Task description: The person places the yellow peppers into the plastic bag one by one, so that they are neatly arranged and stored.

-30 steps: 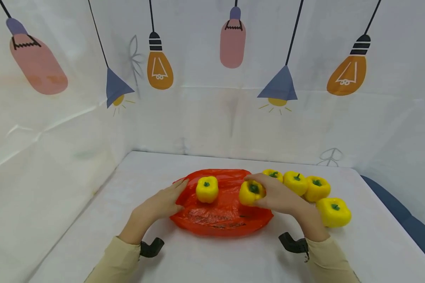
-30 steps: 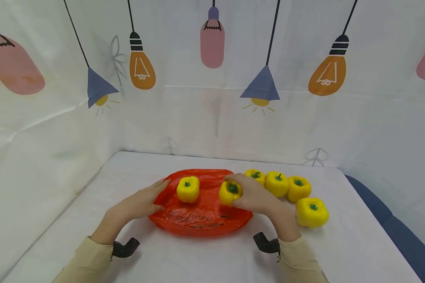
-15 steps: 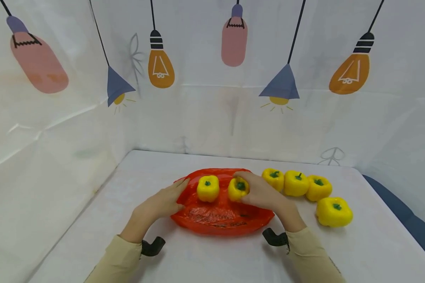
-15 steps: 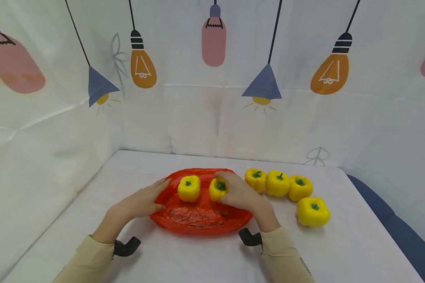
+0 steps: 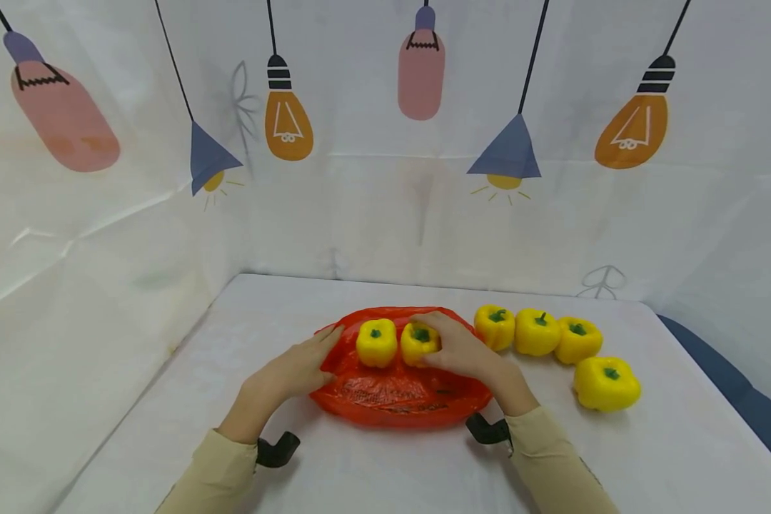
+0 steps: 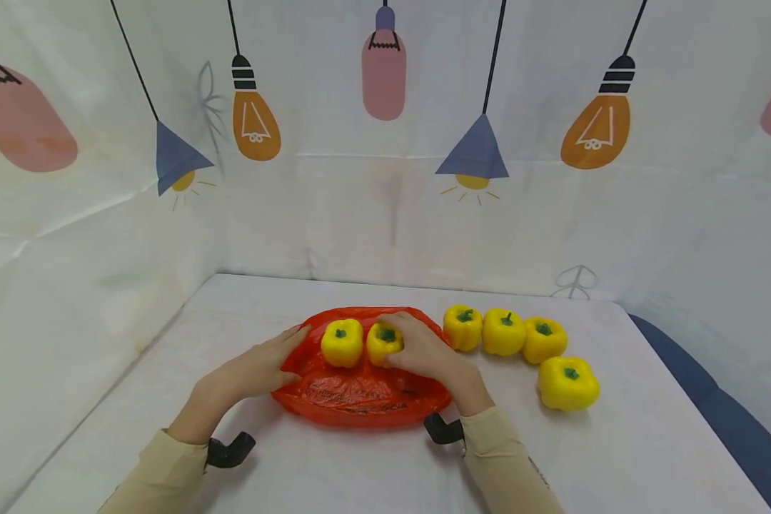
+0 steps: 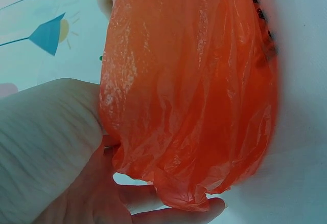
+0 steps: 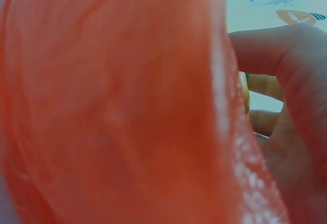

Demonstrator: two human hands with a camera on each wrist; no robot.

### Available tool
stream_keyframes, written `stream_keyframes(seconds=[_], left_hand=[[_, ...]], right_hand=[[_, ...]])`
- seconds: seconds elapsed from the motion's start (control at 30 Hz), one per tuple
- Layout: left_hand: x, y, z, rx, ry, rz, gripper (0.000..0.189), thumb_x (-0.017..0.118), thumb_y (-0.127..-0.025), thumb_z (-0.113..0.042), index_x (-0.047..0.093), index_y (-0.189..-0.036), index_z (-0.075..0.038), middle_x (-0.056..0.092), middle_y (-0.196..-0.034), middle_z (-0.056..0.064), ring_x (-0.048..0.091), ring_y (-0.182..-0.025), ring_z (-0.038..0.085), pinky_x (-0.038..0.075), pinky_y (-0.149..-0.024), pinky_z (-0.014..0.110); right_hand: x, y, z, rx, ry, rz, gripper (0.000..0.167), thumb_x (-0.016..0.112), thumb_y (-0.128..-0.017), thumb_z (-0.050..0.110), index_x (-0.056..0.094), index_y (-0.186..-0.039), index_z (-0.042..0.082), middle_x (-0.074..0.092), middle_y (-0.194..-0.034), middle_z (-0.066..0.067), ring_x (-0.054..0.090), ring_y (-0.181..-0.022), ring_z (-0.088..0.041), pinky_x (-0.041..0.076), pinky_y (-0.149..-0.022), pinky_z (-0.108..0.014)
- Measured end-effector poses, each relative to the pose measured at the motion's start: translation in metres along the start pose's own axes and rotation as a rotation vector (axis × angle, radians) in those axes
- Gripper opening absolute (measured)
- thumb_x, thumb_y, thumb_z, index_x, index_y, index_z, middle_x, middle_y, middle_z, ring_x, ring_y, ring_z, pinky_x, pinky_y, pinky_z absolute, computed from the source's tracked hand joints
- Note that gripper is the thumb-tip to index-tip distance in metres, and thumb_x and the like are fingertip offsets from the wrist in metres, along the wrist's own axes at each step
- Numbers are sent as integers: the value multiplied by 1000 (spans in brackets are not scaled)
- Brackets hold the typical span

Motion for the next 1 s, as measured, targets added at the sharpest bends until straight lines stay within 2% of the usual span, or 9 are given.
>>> stream_keyframes(seconds=[0.3,0.53,0.73,1.0], left_hand=[[-3,3,-2,4,5,-13,80,69,-92,-23,25,-158,-12,24,-166,9,34,-148,36,32,-117,60],[-2,4,-2,5,11,-15,79,69,-92,-22,27,-158,-12,25,-165,10,35,-147,37,33,-116,60],[-2,4,-2,10,8,-14,79,69,-92,-23,27,-158,-12,25,-166,10,34,-148,37,31,-117,60],[-4,6,-3,6,9,-14,80,69,-92,-23,26,-158,-12,24,-166,11,33,-148,39,31,-117,62]], right_hand=[[6,0,3,-11,-22,34,68,76,-87,24,46,-148,21,48,-149,1,45,-138,-20,40,-115,-50],[6,4,0,24,-10,32,71,77,-86,28,45,-149,25,46,-149,6,44,-137,-15,41,-115,-46],[0,11,3,46,-12,20,70,77,-87,30,44,-149,28,44,-151,7,44,-137,-16,44,-112,-50],[-11,22,2,50,20,-5,69,75,-89,31,43,-150,27,43,-153,3,44,-140,-22,41,-113,-53]])
Point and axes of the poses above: each hand's wrist, its own y-axis away from the middle knuckle, its own x-axis out of the palm, z = x × y, the point moved 8 cm from there along -y, towards the middle knuckle
